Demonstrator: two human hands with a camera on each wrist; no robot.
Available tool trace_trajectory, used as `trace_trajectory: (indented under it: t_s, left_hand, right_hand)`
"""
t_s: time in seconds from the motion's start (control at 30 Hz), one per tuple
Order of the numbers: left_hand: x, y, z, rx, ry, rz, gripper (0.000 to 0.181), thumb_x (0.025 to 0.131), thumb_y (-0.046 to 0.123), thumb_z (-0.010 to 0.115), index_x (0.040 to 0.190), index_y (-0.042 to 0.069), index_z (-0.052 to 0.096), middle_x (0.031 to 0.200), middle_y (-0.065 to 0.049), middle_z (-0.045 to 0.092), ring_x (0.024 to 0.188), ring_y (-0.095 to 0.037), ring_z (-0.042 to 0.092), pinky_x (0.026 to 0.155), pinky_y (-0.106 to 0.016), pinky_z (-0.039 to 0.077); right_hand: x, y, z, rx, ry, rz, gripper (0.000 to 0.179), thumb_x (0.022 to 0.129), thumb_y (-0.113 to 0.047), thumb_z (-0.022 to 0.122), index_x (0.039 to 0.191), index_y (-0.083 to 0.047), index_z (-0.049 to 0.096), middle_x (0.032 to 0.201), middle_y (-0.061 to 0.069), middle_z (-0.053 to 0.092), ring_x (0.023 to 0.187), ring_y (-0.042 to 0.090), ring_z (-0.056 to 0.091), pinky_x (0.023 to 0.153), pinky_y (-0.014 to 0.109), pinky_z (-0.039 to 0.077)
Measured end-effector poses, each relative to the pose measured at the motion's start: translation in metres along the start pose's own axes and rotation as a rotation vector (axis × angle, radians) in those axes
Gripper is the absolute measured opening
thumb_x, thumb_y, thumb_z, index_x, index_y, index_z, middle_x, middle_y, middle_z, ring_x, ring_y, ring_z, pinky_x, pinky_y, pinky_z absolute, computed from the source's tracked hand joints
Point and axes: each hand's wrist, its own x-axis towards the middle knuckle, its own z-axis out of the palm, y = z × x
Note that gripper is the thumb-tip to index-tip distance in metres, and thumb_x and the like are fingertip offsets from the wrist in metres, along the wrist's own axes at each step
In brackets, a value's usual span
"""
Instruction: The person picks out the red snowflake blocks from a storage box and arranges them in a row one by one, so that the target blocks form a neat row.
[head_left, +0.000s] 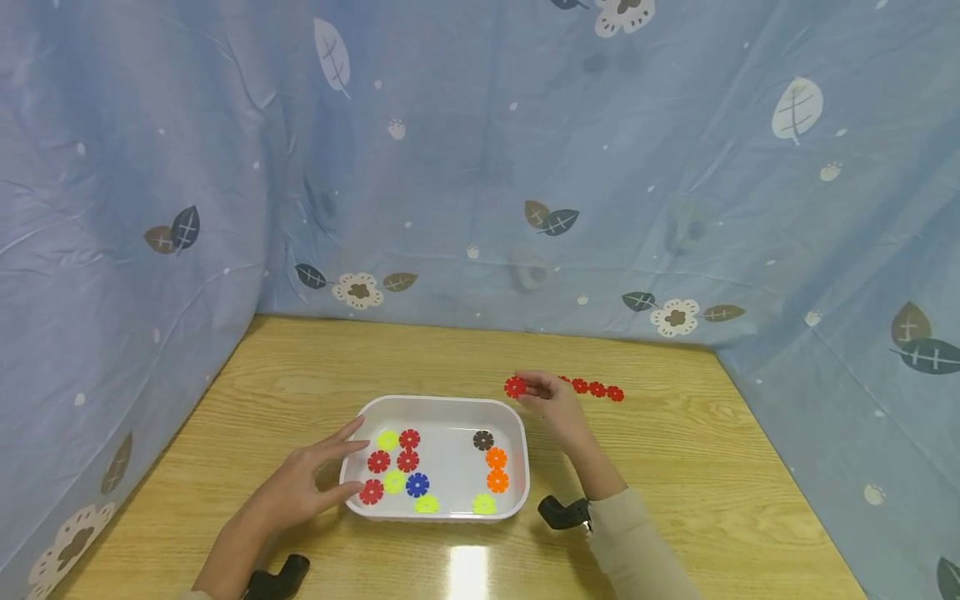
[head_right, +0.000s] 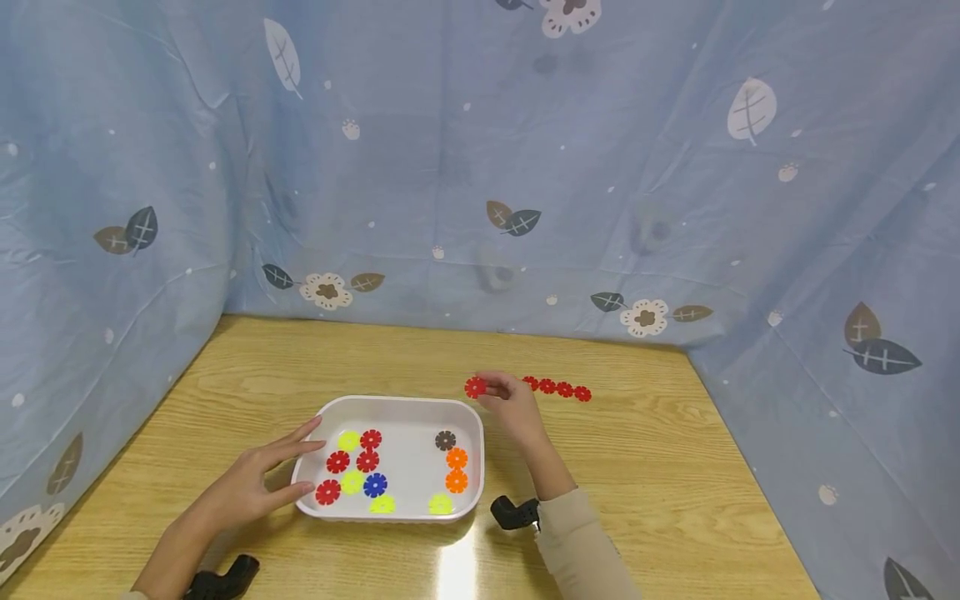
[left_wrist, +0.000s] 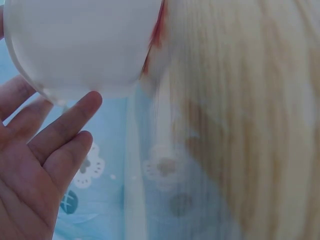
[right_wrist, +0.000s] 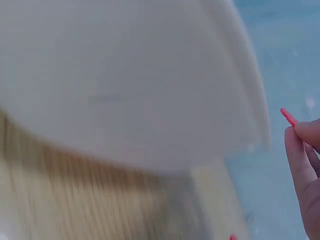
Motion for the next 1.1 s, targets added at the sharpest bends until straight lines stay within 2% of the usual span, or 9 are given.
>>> trace_trajectory:
  t_s: [0.17, 0.33, 0.43, 0.6, 0.7, 0.93, 1.1]
  left_hand:
    - [0.0, 0.0, 0.0, 0.002, 0.005, -0.002, 0.051, 0.082, 0.039, 0.072, 0.126, 0.016, 0.062, 0.15, -0.002, 0.04, 0.13, -0.029, 0.045, 0.1, -0.051, 0.043]
    - [-0.001, -0.001, 0.001, 0.003, 0.01, -0.001, 0.05, 0.083, 0.039, 0.071, 0.126, 0.015, 0.062, 0.15, -0.002, 0.04, 0.13, -0.03, 0.046, 0.099, -0.052, 0.044]
    - [-0.001, -0.001, 0.0, -0.005, 0.004, -0.004, 0.05, 0.083, 0.039, 0.07, 0.126, 0.015, 0.061, 0.15, -0.003, 0.04, 0.13, -0.031, 0.046, 0.099, -0.052, 0.044]
    - [-0.001, -0.001, 0.001, -0.003, 0.004, 0.005, 0.05, 0.083, 0.039, 0.071, 0.126, 0.015, 0.061, 0.15, -0.003, 0.04, 0.13, -0.03, 0.046, 0.099, -0.052, 0.044]
    - [-0.001, -0.001, 0.001, -0.001, 0.003, 0.005, 0.051, 0.083, 0.039, 0.071, 0.126, 0.015, 0.061, 0.15, -0.003, 0.04, 0.13, -0.03, 0.046, 0.099, -0.051, 0.045]
    - [0.0, 0.0, 0.001, -0.013, -0.005, -0.019, 0.051, 0.083, 0.039, 0.071, 0.127, 0.016, 0.061, 0.15, -0.003, 0.04, 0.131, -0.03, 0.045, 0.1, -0.053, 0.043]
    - [0.001, 0.0, 0.001, -0.016, -0.011, -0.027, 0.052, 0.082, 0.04, 0.071, 0.127, 0.016, 0.061, 0.15, -0.003, 0.039, 0.131, -0.029, 0.044, 0.101, -0.052, 0.043]
  right_hand:
    - [0.006, 0.02, -0.017, 0.062, 0.085, 0.098, 0.037, 0.088, 0.0, 0.062, 0.124, -0.004, 0.06, 0.123, 0.015, 0.059, 0.105, 0.019, 0.056, 0.081, 0.017, 0.053]
    - [0.008, 0.036, -0.028, 0.108, 0.131, 0.146, 0.039, 0.088, 0.001, 0.06, 0.127, -0.001, 0.057, 0.13, 0.016, 0.054, 0.113, 0.022, 0.054, 0.08, 0.013, 0.051]
    - [0.008, 0.043, -0.032, 0.087, 0.155, 0.175, 0.039, 0.088, 0.001, 0.06, 0.127, -0.001, 0.057, 0.129, 0.015, 0.054, 0.112, 0.021, 0.052, 0.077, 0.011, 0.049]
    - [0.01, 0.054, -0.033, 0.038, 0.187, 0.227, 0.038, 0.087, 0.001, 0.062, 0.124, -0.002, 0.06, 0.121, 0.015, 0.058, 0.101, 0.016, 0.053, 0.072, 0.011, 0.048]
    - [0.013, 0.058, -0.033, 0.008, 0.198, 0.222, 0.036, 0.086, 0.002, 0.063, 0.122, -0.002, 0.061, 0.119, 0.016, 0.059, 0.1, 0.017, 0.054, 0.07, 0.012, 0.048]
    - [0.016, 0.061, -0.031, -0.108, 0.169, 0.198, 0.034, 0.088, 0.002, 0.06, 0.122, -0.002, 0.062, 0.114, 0.018, 0.059, 0.098, 0.022, 0.054, 0.064, 0.018, 0.049]
    - [0.018, 0.063, -0.031, -0.236, 0.158, 0.131, 0.033, 0.087, 0.002, 0.061, 0.119, 0.0, 0.063, 0.113, 0.019, 0.062, 0.101, 0.028, 0.057, 0.071, 0.022, 0.051]
